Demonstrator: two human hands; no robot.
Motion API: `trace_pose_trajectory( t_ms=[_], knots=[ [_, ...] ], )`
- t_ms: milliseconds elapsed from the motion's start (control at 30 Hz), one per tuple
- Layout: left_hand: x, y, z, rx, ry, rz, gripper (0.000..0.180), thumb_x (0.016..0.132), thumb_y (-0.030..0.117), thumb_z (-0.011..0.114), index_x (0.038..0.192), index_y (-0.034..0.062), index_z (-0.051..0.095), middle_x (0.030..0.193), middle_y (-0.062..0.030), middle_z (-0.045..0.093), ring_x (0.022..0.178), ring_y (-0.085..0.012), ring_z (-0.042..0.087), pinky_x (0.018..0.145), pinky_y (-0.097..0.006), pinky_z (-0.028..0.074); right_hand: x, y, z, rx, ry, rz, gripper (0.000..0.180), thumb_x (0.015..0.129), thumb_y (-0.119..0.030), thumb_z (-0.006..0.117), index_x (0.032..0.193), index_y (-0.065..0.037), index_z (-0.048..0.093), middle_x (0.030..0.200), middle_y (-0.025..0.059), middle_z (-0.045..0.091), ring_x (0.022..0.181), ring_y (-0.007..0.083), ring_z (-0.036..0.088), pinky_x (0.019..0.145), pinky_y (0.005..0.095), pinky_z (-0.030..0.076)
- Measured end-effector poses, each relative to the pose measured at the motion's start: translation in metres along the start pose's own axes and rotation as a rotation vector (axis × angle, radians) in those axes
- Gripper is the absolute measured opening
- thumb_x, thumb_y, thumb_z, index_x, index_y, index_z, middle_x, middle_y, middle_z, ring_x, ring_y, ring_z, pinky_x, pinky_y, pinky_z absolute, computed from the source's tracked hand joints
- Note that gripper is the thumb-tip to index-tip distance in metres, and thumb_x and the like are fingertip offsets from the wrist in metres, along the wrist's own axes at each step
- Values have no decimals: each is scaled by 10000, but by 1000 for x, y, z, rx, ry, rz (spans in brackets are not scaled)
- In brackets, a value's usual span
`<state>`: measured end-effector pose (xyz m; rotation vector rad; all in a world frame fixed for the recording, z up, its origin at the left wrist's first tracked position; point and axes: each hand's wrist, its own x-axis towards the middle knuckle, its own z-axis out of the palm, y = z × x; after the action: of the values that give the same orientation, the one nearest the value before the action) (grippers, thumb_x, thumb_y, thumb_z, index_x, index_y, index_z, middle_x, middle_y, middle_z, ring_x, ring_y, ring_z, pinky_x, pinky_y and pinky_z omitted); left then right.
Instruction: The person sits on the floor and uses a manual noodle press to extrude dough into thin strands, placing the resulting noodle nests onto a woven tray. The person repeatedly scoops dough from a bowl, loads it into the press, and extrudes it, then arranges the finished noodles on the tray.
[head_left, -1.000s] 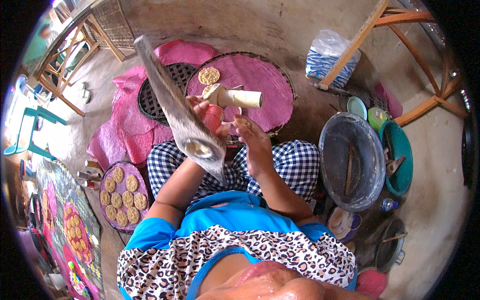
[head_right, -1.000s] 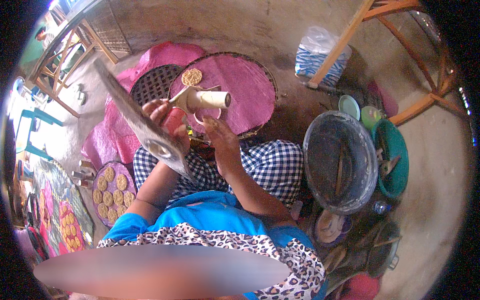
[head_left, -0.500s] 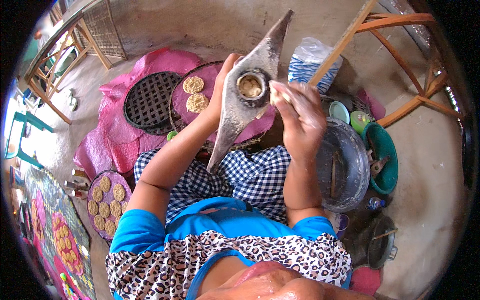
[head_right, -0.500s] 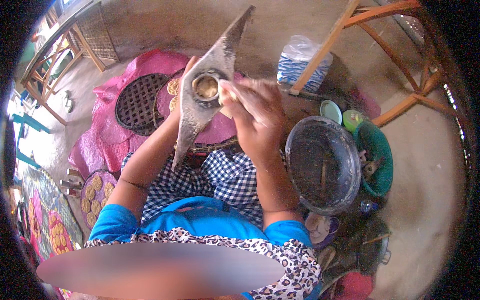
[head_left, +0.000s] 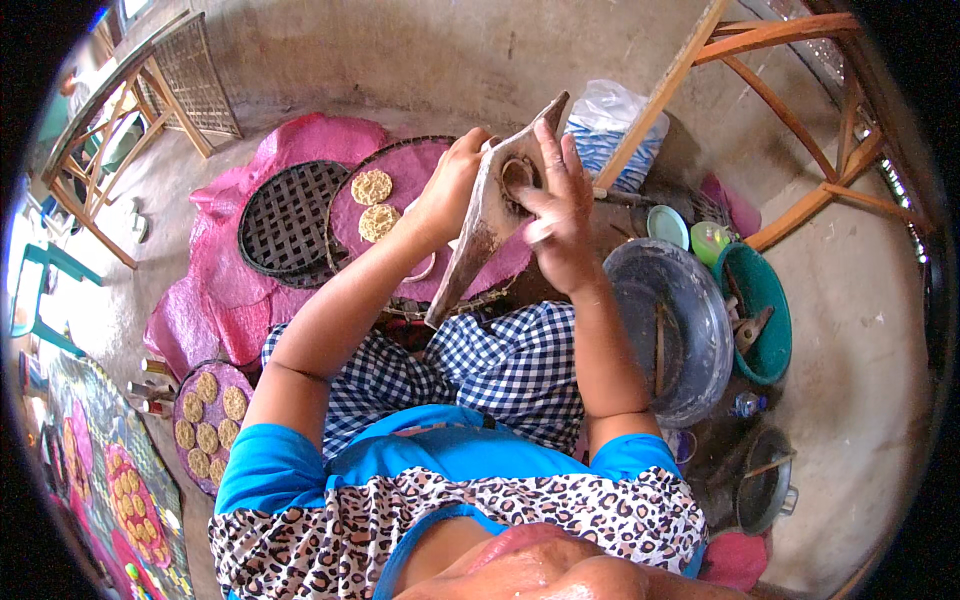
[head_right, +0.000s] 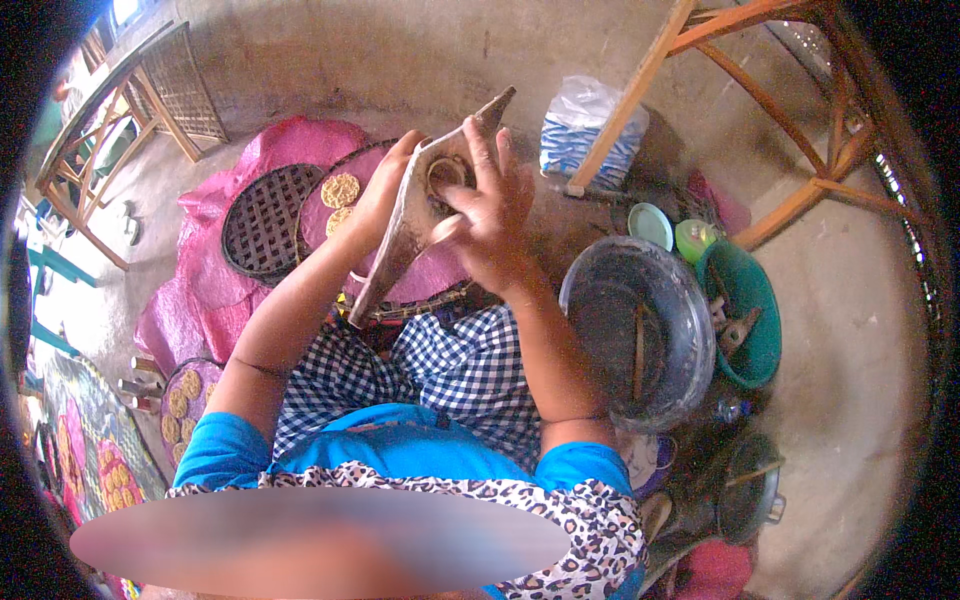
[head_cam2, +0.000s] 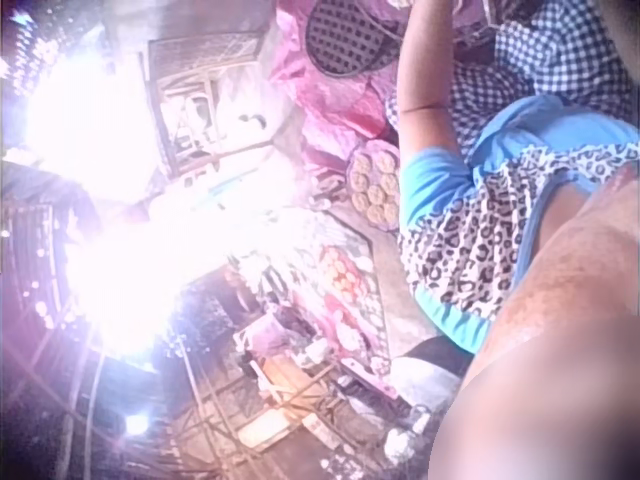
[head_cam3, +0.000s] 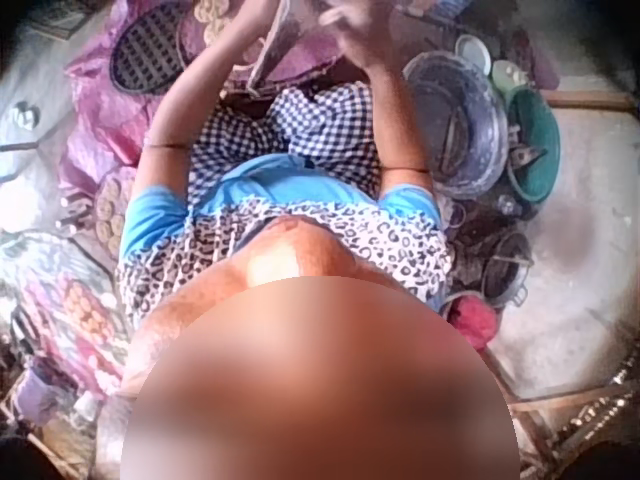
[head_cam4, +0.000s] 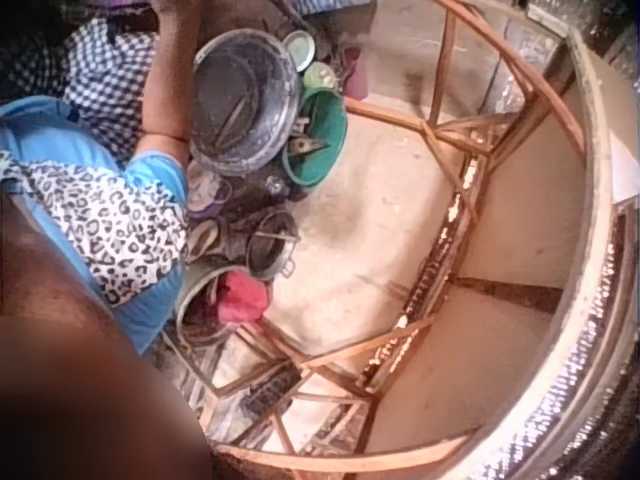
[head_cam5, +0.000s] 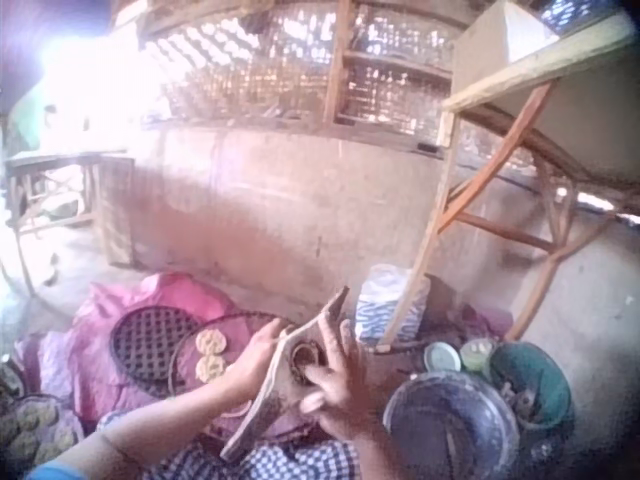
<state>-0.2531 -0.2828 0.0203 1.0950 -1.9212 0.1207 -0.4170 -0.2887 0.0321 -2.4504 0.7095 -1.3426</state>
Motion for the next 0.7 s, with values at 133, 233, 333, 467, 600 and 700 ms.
trace_pose_trajectory(
  t_ms=[133, 233, 333, 467, 600, 700],
  knots=[
    [23, -9, -12, -436, 48, -174, 271, 728, 60, 632, 993, 40, 578, 921, -31, 621, 752, -95, 549, 664, -241, 475, 2, 11, -15, 912, 222, 268, 970, 755, -754, 93, 1300, 0, 367, 1346, 86, 390, 1157, 195, 430, 1047, 373, 184],
    [23, -18, -34, -727, 82, -394, 361, 718, 56, 643, 1066, 32, 548, 956, -59, 610, 771, -105, 554, 665, -238, 470, -13, 17, 0, 971, 90, 365, 979, 736, -768, 95, 1273, -12, 414, 1338, 77, 392, 1111, 198, 459, 1039, 389, 188],
    [18, -22, -40, -897, 152, -314, 419, 713, 45, 625, 1110, -2, 503, 1023, -134, 582, 843, -172, 574, 667, -273, 492, -26, 28, 28, 984, -29, 336, 974, 733, -764, 73, 1175, -30, 534, 1397, 79, 275, 1198, 216, 373, 1050, 409, 163],
    [10, -18, -29, -839, 191, -307, 358, 687, 27, 631, 1030, 4, 535, 967, -119, 585, 847, -182, 566, 717, -296, 481, -31, 37, 52, 1009, -178, 302, 1067, 683, -799, 79, 1069, 67, 569, 1474, -7, -23, 1286, 195, 261, 1041, 387, 235],
    [5, -13, -22, -857, 246, -234, 249, 728, 114, 633, 964, 34, 616, 931, -49, 627, 898, -140, 548, 803, -279, 426, -33, 31, 52, 967, -200, 288, 1057, 692, -790, 66, 1019, 66, 592, 1474, 7, -14, 1287, 193, 257, 1006, 363, 296],
    [2, -12, -19, -848, 266, -256, 248, 733, 109, 638, 969, 36, 615, 935, -49, 627, 894, -141, 551, 798, -279, 430, -41, 21, 43, 1030, -207, 284, 1044, 693, -785, 49, 988, 40, 615, 1466, 27, 66, 1215, 188, 339, 979, 362, 316]
  ],
)
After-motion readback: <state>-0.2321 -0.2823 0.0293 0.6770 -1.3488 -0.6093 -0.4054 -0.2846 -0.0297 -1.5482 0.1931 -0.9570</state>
